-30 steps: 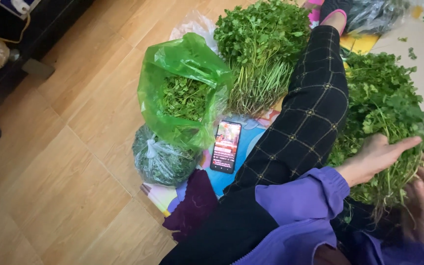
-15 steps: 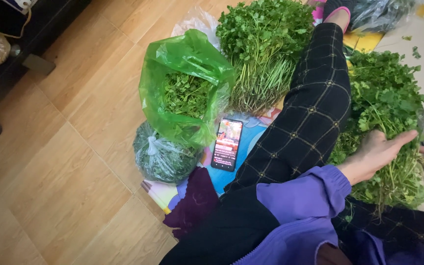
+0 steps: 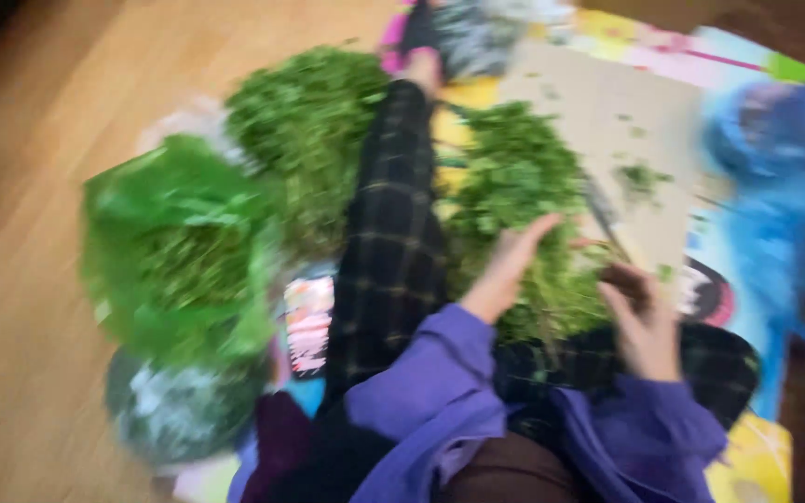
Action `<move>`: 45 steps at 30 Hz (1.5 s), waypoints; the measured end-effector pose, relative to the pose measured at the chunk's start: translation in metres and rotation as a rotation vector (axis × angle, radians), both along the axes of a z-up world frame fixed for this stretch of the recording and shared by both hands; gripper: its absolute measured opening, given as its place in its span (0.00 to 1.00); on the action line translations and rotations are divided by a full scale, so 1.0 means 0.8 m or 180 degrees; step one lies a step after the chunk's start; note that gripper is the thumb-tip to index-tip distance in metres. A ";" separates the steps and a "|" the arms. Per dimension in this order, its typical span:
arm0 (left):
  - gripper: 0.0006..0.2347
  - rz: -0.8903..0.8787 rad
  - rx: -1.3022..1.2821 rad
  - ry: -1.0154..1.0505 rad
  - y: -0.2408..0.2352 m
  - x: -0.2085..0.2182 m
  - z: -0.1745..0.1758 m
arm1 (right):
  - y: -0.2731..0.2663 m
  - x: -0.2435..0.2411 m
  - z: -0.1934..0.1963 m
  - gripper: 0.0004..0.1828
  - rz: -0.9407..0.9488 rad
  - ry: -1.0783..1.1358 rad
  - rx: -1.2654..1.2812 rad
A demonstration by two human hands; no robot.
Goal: Sorting and cleaning bunches of green leafy vegetables by hand while sitting on the floor.
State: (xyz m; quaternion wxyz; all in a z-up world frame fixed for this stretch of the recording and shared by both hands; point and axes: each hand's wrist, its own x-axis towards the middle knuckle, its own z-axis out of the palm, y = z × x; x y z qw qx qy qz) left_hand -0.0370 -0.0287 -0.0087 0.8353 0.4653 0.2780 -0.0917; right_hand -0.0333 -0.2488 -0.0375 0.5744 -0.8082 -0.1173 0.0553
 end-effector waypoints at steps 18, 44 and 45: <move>0.30 -0.0414 -0.0807 -0.0541 0.002 -0.041 0.116 | 0.055 -0.020 0.000 0.19 -0.0420 0.0243 0.0132; 0.18 -0.0088 -0.0367 -0.0454 -0.030 0.003 -0.080 | 0.044 0.004 0.010 0.14 -0.0539 -0.0693 -0.0628; 0.20 -0.0189 -0.0283 -0.0422 -0.031 0.003 -0.083 | 0.041 0.008 0.006 0.08 -0.0617 -0.0621 -0.0525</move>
